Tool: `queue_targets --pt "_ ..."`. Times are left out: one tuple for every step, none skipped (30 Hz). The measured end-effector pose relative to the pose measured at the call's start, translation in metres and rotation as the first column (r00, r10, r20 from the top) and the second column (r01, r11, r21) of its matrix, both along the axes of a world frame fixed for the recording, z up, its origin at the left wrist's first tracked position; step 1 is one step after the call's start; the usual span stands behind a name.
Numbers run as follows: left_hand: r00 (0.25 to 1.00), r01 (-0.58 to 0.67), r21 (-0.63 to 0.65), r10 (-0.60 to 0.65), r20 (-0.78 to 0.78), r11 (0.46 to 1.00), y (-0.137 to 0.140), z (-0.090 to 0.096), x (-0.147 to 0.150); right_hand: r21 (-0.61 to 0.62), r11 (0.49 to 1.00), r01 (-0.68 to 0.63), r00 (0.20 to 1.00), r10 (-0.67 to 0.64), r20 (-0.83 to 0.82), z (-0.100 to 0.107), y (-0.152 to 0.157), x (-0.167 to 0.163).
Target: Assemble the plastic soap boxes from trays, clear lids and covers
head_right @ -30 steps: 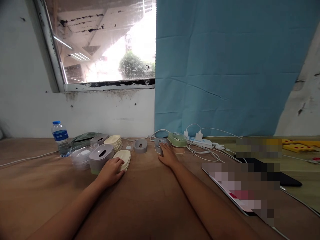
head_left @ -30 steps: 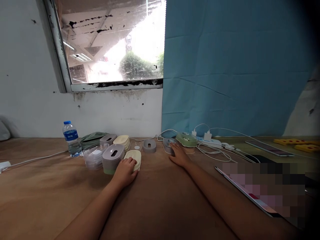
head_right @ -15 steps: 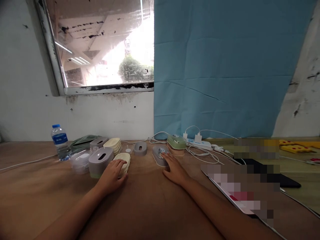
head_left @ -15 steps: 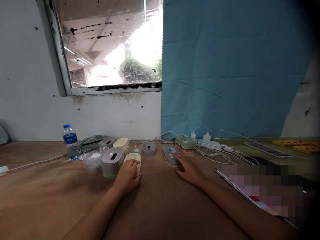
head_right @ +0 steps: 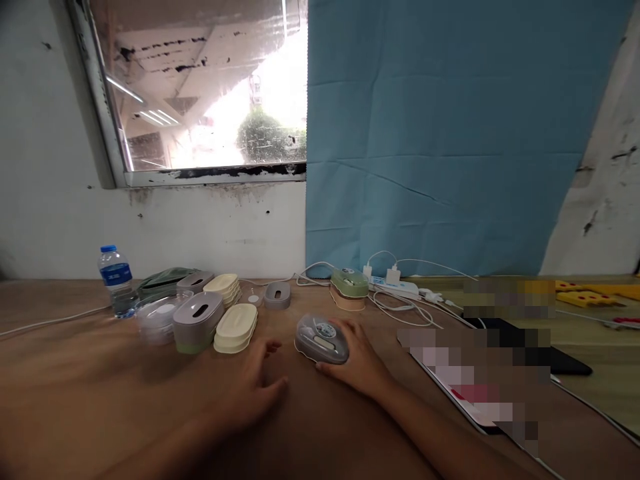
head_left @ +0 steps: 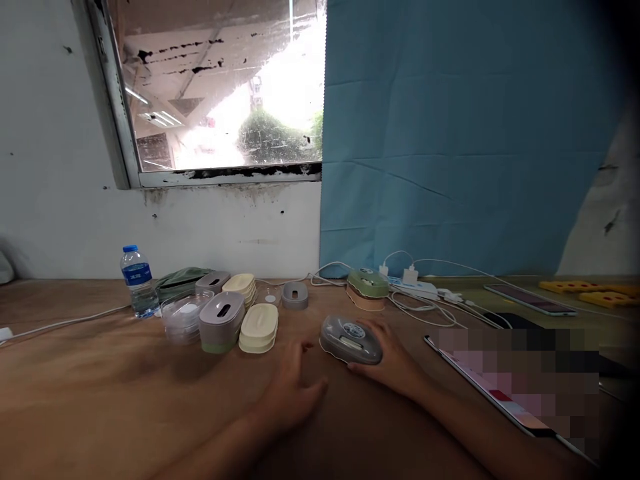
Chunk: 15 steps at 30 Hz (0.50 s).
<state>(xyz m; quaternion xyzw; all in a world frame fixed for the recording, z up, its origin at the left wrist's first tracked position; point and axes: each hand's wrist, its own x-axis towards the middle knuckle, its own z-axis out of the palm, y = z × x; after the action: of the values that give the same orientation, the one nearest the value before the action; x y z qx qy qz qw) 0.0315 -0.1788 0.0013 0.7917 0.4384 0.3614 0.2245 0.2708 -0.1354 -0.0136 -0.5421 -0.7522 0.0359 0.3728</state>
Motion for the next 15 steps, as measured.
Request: queue_targets --pt "1.0 0.018 -0.033 -0.018 -0.002 0.999 -0.001 -0.002 0.002 -0.028 1.0 -0.01 1.0 0.01 -0.013 -0.002 0.002 0.0" --pt "0.999 0.032 -0.052 -0.032 -0.007 0.998 -0.002 -0.004 0.004 -0.044 0.999 -0.016 1.0 0.015 -0.024 -0.003 0.003 0.001" --pt "0.999 0.039 -0.064 -0.04 -0.01 0.997 -0.001 -0.006 0.003 -0.046 0.999 -0.02 0.999 0.019 -0.033 -0.003 0.004 0.002" --pt "0.999 0.042 -0.072 -0.043 -0.008 0.996 0.001 -0.008 0.002 -0.041 0.999 -0.031 0.999 0.03 -0.036 -0.002 0.004 0.002" --pt "0.999 0.04 -0.08 -0.04 0.0 0.996 0.003 -0.009 0.0 -0.035 0.998 -0.052 0.998 0.051 -0.036 -0.001 0.003 0.002" --pt "0.999 0.04 -0.089 -0.039 0.015 0.995 0.006 -0.01 -0.002 -0.037 0.996 -0.086 0.996 0.085 -0.033 0.001 0.001 0.002" --pt "0.999 0.043 -0.1 -0.04 0.031 0.994 0.009 -0.011 -0.004 -0.047 0.99 -0.131 0.991 0.13 -0.029 0.003 -0.001 0.001" --pt "0.998 0.048 -0.114 -0.043 0.049 0.992 0.012 -0.012 -0.006 -0.066 0.981 -0.181 0.983 0.18 -0.025 0.005 -0.003 -0.001" --pt "0.997 0.056 -0.133 -0.047 0.068 0.99 0.015 -0.013 -0.007 -0.09 0.969 -0.231 0.973 0.231 -0.02 0.006 -0.006 -0.002" --pt "0.995 0.07 -0.156 -0.057 0.086 0.985 0.017 -0.014 -0.009 -0.114 0.954 -0.279 0.96 0.279 -0.018 0.007 -0.008 -0.004" --pt "0.992 0.087 -0.178 -0.069 0.105 0.98 0.019 -0.014 -0.01 -0.133 0.936 -0.325 0.945 0.326 -0.014 0.008 -0.011 -0.005" --pt "0.988 0.114 -0.196 -0.091 0.123 0.974 0.02 -0.013 -0.01 -0.148 0.917 -0.37 0.928 0.373 -0.009 0.009 -0.014 -0.007" --pt "0.983 0.149 -0.204 -0.122 0.139 0.968 0.021 -0.013 -0.011 -0.158 0.898 -0.41 0.91 0.415 -0.005 0.01 -0.016 -0.008" --pt "0.975 0.193 -0.204 -0.164 0.151 0.96 0.02 -0.012 -0.012 -0.163 0.881 -0.445 0.893 0.45 -0.004 0.01 -0.019 -0.009" --pt "0.965 0.241 -0.196 -0.212 0.155 0.951 0.02 -0.01 -0.012 -0.161 0.866 -0.473 0.878 0.478 -0.008 0.011 -0.021 -0.01"
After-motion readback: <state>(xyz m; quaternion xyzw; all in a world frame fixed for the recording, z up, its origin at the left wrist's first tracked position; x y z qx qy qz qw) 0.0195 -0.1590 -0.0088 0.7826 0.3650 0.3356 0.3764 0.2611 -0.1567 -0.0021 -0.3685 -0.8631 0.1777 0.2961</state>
